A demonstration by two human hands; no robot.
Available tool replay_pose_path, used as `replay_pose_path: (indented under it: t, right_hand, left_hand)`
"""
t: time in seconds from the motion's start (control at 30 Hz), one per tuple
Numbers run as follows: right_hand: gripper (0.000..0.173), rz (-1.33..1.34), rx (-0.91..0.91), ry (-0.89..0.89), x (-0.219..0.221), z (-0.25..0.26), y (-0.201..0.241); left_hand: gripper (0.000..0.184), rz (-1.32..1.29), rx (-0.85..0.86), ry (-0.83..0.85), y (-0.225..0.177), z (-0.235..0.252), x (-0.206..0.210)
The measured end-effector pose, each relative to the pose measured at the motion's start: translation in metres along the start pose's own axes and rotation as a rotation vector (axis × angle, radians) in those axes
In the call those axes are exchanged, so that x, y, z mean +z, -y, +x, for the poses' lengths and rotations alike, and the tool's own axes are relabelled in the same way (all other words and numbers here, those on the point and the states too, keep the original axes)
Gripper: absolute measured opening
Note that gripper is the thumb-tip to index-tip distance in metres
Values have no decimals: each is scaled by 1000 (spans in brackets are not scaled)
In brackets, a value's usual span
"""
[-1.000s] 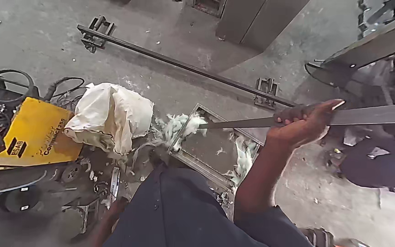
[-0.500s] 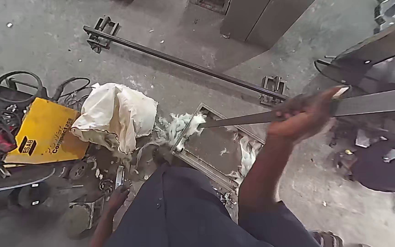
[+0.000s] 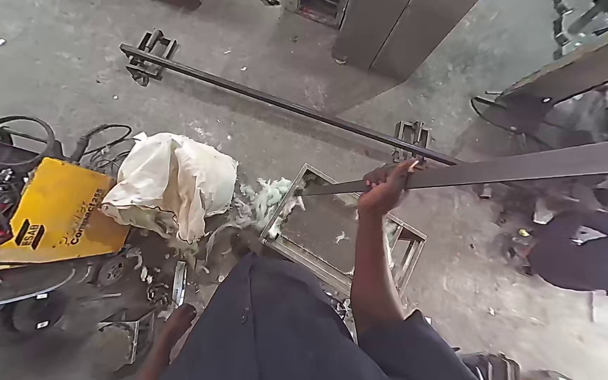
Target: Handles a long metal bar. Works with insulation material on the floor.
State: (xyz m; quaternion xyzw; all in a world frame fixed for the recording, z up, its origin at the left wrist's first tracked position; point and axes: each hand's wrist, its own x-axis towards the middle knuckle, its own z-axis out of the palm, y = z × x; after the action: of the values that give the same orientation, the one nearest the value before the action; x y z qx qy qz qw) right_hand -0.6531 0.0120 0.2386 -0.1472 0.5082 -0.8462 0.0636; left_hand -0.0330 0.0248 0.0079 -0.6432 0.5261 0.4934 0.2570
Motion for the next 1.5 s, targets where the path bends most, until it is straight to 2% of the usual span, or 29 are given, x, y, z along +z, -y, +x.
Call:
replay_pose_path:
  t: [0.13, 0.2, 0.27, 0.37, 0.43, 0.47, 0.53, 0.6, 0.7, 0.77, 0.83, 0.93, 1.0, 1.07, 1.17, 1.27, 1.33, 1.4, 1.43, 1.5]
  right_hand:
    - [46, -50, -84, -82, 10, 27, 57]
    - [46, -50, -129, -132, 13, 45, 69]
    - [45, -88, -115, -156, 9, 58, 53]
    - [43, -204, -38, -153, 0, 52, -9]
    - [40, -147, 20, -129, -8, 45, -42]
    - [39, -111, 32, -134, -7, 43, -44]
    - [40, -104, 45, -135, 1, 42, -30]
    - [44, -80, 29, -127, 8, 43, 2]
    - [48, -31, -24, -97, 12, 50, 55]
    - [49, -30, 1, -91, 15, 44, 68]
    - [47, -89, 59, -62, 7, 32, 52]
    - [46, -92, 130, 46, -18, 6, 1]
    - [47, -8, 137, 103, -27, -4, -4]
    - [46, 71, 110, 151, -38, -5, 22]
    - [47, 73, 24, 237, -62, 17, 91]
    - [54, 24, -49, 229, -89, 35, 159]
    - [55, -13, -93, 190, -111, 41, 184]
    - [56, -103, -116, 107, -128, 40, 196]
    - [57, -158, -113, 25, -131, 36, 199]
    - [56, -245, -88, -129, -148, 31, 199]
  left_hand:
    - [34, -51, 25, -53, 2, 4, -8]
    - [33, -83, 41, -67, -1, 5, -9]
    - [34, -131, 57, -47, -10, 0, -9]
    - [35, -84, 67, -24, -18, 1, -7]
    - [34, -11, 68, -19, -19, 10, -2]
    - [34, -8, 62, -12, -25, 7, -3]
    - [33, -56, 52, -13, -26, 2, -6]
    - [32, -60, 55, -35, -14, 4, -7]
    - [33, -63, 34, -38, -19, 2, -9]
    - [31, -107, 20, -40, -22, -6, -8]
    - [31, -145, 13, -30, -21, -10, -5]
    - [34, -106, 80, -56, 29, 41, 17]
    - [35, -50, 72, -54, 35, 59, 22]
    - [36, 33, 46, -50, 39, 67, 22]
    - [40, 83, 101, -75, 30, 82, 20]
    - [39, 69, 110, -62, 3, 67, 11]
    - [37, 120, 96, -53, -19, 57, 12]
    - [38, 207, 152, -54, -14, 71, 20]
    - [39, 244, 183, -54, -11, 81, 23]
    - [37, 228, 180, 14, -27, 75, 21]
